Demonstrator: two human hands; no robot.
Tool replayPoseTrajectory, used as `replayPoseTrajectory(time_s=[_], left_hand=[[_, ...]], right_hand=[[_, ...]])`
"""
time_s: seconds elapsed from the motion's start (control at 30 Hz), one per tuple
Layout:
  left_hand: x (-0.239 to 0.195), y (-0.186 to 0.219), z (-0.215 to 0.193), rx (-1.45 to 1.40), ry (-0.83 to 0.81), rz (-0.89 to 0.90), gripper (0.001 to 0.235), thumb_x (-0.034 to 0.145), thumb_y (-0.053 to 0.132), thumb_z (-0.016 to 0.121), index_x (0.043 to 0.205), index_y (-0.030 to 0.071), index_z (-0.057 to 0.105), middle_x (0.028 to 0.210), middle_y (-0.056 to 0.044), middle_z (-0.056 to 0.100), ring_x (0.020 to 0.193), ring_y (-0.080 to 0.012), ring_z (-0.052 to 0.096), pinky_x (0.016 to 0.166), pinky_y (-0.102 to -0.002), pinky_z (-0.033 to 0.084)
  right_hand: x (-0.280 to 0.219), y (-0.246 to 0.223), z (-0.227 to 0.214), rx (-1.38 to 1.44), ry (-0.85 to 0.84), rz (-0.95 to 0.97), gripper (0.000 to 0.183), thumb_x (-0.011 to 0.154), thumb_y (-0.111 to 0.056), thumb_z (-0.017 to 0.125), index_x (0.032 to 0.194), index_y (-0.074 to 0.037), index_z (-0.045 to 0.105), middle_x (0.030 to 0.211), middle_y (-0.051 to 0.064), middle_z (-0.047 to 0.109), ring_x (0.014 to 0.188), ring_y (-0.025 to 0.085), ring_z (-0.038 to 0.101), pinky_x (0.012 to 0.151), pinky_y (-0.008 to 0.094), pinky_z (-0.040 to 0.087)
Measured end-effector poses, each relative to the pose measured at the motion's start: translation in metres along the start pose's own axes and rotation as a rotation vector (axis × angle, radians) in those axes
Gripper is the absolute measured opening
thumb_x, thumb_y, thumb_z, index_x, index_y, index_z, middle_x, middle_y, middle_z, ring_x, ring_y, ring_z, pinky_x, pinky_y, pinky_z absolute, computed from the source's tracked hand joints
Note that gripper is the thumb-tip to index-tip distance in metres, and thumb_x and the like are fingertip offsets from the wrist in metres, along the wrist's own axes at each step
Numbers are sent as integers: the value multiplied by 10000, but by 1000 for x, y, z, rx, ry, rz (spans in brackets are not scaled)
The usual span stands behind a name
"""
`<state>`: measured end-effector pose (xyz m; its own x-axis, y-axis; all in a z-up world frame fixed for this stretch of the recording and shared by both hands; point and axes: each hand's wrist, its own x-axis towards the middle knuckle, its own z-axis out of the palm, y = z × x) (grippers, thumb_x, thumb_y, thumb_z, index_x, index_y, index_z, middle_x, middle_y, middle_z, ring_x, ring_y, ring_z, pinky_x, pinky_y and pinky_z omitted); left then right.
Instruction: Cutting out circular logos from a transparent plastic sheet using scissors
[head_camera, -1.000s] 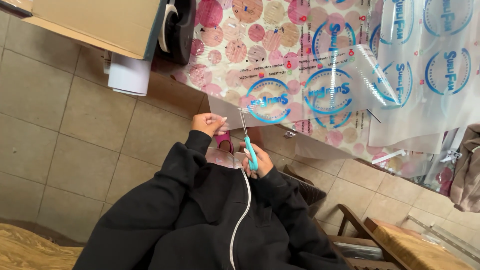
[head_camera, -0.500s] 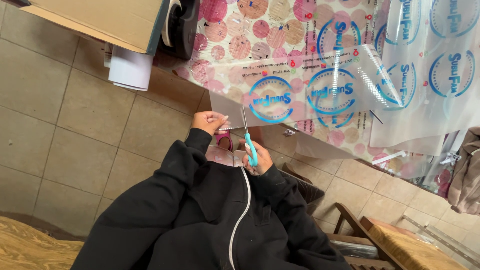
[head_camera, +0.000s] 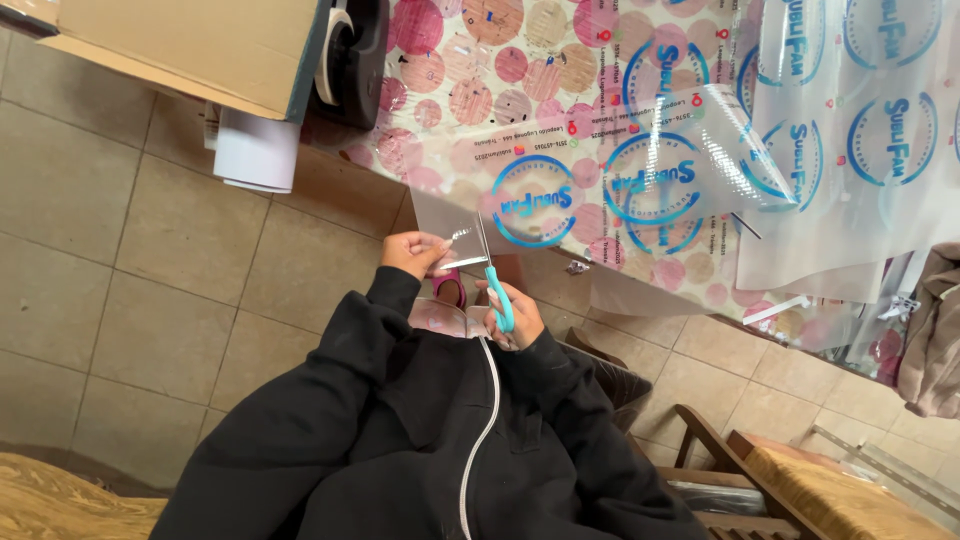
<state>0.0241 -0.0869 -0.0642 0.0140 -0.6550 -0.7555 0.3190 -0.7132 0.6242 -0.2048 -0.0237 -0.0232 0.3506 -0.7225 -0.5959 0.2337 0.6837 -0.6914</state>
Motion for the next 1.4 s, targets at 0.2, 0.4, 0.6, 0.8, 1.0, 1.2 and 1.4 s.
replayPoseTrajectory(time_s=[0.2, 0.4, 0.6, 0.8, 1.0, 1.2, 1.4], left_hand=[[-27, 14, 11, -10, -19, -40, 217, 914, 35, 754, 1081, -87, 686, 989, -306, 738, 791, -363, 766, 623, -356, 696], [-21, 4, 7, 4, 3, -28, 217, 893, 48, 790, 1065, -60, 714, 938, -275, 754, 760, -368, 763, 621, -382, 693], [-21, 5, 8, -29, 20, -40, 202, 894, 24, 779, 1060, -71, 714, 932, -277, 754, 759, -366, 766, 632, -393, 694], [-17, 1, 7, -31, 16, -47, 189, 882, 16, 785, 1042, -63, 722, 887, -246, 763, 730, -336, 772, 640, -378, 691], [-5, -30, 0, -27, -11, -58, 222, 862, 16, 815, 1048, -62, 723, 881, -248, 762, 738, -345, 770, 635, -392, 685], [-10, -31, 0, -56, -14, -87, 210, 870, 16, 807, 1040, -71, 722, 880, -226, 766, 735, -319, 772, 641, -379, 683], [1, -43, -7, -72, -18, -68, 220, 865, 12, 817, 1049, -65, 725, 898, -239, 766, 743, -328, 772, 642, -387, 686]], right_hand=[[12, -10, 6, -23, -8, -22, 490, 1039, -302, 548, 1371, 58, 562, 575, 216, 573, 296, 182, 485, 206, 252, 354], [19, -13, 10, 46, 39, -11, 454, 1030, -268, 589, 1344, 59, 580, 560, 226, 540, 276, 179, 437, 207, 269, 333], [15, -21, 16, 26, 37, -14, 438, 1026, -244, 617, 1337, 62, 583, 561, 213, 537, 276, 174, 438, 215, 260, 331], [22, -16, 11, 49, 35, -16, 432, 1014, -251, 626, 1329, 42, 583, 551, 210, 526, 269, 166, 418, 209, 275, 337], [31, -25, 13, 70, 27, -33, 375, 1017, -246, 598, 1266, 33, 577, 530, 222, 516, 268, 172, 405, 205, 276, 312], [46, -13, 5, 94, 34, -5, 380, 1016, -253, 598, 1302, -4, 572, 541, 225, 519, 263, 176, 391, 201, 275, 303], [46, -15, 6, 50, 35, 8, 380, 1028, -213, 618, 1325, 18, 566, 547, 210, 507, 278, 168, 392, 218, 279, 319]])
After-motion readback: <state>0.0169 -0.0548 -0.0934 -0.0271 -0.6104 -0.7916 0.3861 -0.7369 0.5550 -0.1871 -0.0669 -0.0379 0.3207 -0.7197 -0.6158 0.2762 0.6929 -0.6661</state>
